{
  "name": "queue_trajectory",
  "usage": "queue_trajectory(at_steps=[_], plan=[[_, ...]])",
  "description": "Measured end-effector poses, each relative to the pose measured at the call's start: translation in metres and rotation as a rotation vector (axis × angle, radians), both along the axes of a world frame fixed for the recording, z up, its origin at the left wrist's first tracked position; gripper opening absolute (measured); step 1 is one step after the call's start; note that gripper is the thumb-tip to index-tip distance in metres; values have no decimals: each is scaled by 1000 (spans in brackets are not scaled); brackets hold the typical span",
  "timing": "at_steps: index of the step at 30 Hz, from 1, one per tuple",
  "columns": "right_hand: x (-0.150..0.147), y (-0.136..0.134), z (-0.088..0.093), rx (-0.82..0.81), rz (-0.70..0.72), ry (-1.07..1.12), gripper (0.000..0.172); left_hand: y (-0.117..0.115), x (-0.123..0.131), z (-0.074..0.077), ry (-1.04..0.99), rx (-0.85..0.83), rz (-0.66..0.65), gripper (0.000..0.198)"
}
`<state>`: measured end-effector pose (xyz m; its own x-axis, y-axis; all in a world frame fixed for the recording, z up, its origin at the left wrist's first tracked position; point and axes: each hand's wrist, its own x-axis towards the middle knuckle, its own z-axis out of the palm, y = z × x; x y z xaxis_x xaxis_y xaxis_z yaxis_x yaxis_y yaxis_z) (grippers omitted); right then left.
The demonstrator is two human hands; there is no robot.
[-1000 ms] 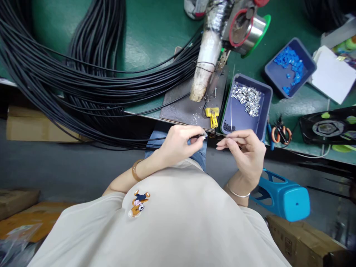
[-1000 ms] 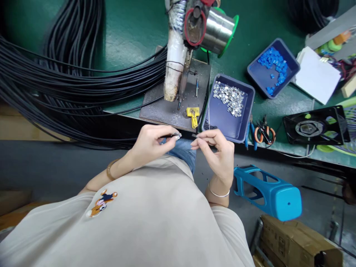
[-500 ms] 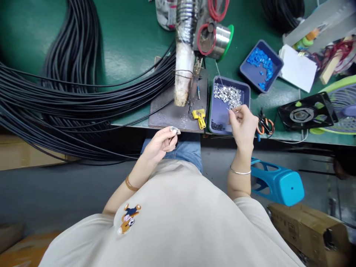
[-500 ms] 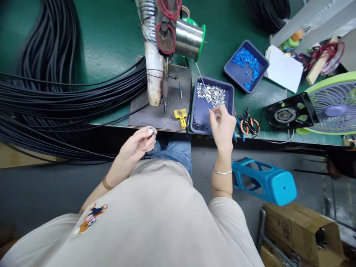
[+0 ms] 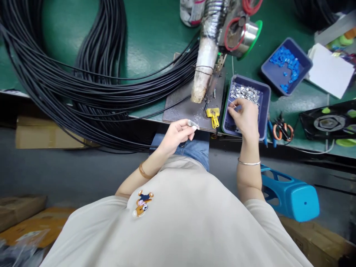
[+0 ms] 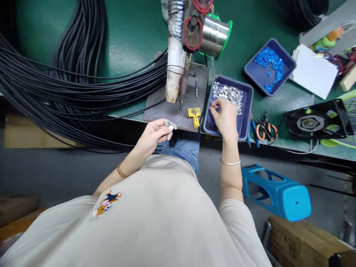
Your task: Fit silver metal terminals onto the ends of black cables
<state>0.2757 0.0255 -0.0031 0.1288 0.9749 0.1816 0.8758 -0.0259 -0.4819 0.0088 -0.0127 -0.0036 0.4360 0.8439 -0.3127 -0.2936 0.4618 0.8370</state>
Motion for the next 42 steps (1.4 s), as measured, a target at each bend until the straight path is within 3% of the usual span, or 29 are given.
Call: queue_trajectory(at_steps=[3, 6, 9, 12, 32, 42], plan=[[-16, -19, 7, 155, -81, 114, 16, -2, 3, 4, 13, 31, 9, 25], [-48, -47, 14, 239, -100, 434, 18, -3, 6, 9, 35, 73, 22, 26], [-81, -69, 16, 130, -46, 697, 17, -3, 9, 10, 38, 119, 31, 26], [-98, -77, 13, 52, -9, 820, 16, -2, 12, 10, 42, 129, 25, 29], [-97, -72, 15, -13, 40, 828, 17, -2, 9, 10, 26, 105, -12, 31], [-97, -72, 14, -26, 25, 875, 19, -1, 10, 2, -4, 143, -19, 33]])
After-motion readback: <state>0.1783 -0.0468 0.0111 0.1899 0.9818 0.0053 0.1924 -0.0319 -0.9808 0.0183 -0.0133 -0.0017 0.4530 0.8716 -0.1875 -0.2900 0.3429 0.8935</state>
